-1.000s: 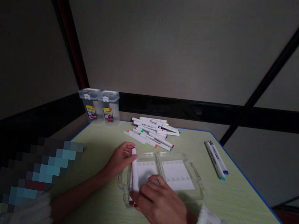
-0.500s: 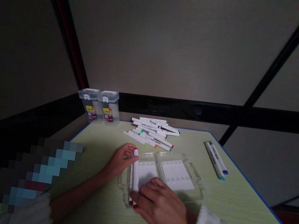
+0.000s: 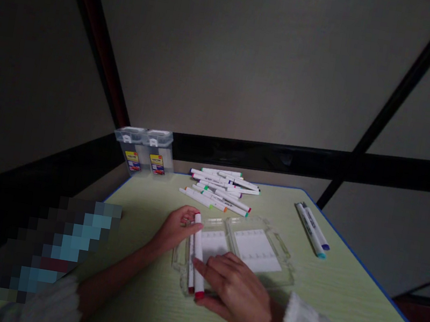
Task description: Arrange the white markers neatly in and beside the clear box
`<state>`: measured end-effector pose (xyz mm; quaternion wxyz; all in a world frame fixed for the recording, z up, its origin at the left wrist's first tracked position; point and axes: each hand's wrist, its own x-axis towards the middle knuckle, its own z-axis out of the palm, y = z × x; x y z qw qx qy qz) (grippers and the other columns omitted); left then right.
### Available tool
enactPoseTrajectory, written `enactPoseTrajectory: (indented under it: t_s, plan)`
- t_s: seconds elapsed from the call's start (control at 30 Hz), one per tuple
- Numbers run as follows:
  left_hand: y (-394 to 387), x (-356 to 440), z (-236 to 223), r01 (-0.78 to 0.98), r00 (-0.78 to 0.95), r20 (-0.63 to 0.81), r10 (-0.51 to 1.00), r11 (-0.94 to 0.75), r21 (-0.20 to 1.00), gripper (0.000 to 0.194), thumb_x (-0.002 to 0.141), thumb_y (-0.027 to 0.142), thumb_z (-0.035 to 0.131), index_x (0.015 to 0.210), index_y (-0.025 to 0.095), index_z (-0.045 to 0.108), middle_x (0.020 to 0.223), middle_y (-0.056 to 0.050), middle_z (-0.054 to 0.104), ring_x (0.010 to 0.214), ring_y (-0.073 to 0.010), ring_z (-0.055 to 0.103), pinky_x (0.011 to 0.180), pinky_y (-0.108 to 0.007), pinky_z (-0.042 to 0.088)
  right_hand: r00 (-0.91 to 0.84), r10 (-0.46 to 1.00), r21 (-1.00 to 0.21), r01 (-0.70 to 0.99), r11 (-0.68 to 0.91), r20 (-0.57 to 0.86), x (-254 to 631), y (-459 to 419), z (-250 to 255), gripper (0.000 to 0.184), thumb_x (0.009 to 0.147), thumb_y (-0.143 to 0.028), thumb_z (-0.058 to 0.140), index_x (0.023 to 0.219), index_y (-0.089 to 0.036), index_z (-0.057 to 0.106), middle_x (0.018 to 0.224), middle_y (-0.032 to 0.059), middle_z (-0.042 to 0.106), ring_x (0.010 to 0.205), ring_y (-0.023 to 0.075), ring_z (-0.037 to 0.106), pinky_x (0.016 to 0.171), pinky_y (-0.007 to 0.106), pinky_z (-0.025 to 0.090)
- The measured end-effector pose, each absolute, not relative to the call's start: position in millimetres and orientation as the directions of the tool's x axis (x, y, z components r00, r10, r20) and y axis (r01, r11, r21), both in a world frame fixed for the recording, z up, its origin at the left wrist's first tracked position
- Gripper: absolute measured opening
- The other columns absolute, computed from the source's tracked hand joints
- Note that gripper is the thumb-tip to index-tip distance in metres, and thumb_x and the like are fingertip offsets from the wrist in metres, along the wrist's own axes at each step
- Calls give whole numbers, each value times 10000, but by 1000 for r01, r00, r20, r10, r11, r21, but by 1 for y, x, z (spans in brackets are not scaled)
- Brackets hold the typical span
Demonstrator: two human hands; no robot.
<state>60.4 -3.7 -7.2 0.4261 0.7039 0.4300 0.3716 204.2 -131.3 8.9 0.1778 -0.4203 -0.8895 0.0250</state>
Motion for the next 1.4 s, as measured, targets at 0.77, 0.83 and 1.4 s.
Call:
enactPoseTrajectory:
  t_s: [0.77, 0.83, 1.4]
  plan:
    - [1, 62, -10, 265, 333, 164, 929, -259, 929, 248, 560, 140, 647, 787, 137, 548, 755, -10, 579, 674, -104, 512, 586, -200, 382, -578, 773, -272, 724, 634, 262, 205, -127, 7, 496, 792, -442, 506, 1174, -127, 472, 840, 77, 586, 817, 210, 536, 734, 334, 405]
    - [0, 62, -9, 262, 323, 177, 930, -267, 927, 250, 556, 137, 649, 786, 138, 551, 740, -6, 580, 676, -105, 514, 601, -204, 388, -585, 760, -248, 721, 647, 283, 205, -127, 6, 490, 804, -436, 493, 1181, -123, 465, 843, 81, 588, 819, 210, 538, 740, 339, 405]
    - [-2, 63, -9, 218, 315, 184, 931, -259, 941, 278, 552, 143, 663, 806, 134, 552, 784, -26, 596, 694, -110, 527, 647, -221, 412, -577, 703, -222, 685, 694, 416, 205, -130, 7, 427, 874, -420, 352, 1133, -113, 497, 820, 91, 607, 783, 188, 560, 729, 319, 401]
